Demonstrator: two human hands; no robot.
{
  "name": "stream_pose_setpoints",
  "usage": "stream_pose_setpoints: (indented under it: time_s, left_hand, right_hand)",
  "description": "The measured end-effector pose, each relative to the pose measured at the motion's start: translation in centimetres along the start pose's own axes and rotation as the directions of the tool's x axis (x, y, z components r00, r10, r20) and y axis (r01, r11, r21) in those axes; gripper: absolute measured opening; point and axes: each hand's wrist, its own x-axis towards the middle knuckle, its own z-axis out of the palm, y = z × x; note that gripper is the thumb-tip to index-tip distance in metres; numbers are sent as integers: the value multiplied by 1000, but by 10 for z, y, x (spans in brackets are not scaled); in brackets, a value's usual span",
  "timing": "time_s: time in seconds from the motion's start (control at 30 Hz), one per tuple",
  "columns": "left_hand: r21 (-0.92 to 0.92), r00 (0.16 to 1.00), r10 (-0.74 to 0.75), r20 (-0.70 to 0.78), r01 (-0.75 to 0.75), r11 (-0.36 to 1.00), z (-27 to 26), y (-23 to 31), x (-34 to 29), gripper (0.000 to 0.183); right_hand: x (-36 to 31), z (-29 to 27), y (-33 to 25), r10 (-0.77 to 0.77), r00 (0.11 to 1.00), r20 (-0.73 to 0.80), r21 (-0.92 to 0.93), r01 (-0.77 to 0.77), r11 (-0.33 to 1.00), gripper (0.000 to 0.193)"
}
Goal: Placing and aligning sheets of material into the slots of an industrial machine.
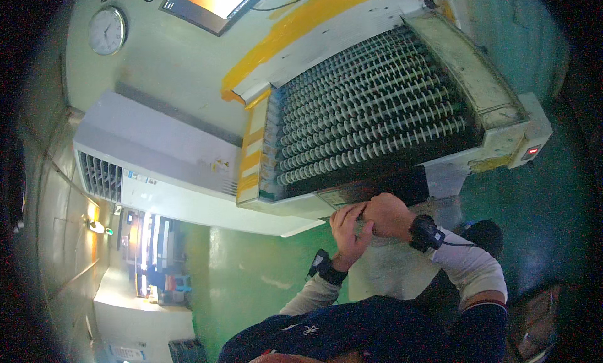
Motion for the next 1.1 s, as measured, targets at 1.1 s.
stream_pose_setpoints:
  time_s: [1.1]
  left_hand:
    - [21, 1000, -10, 15, 9, 1000, -10, 20, -21, 46]
  right_hand:
    - [-21, 4, -21, -16, 1000, 2, 84, 15, 996, 22]
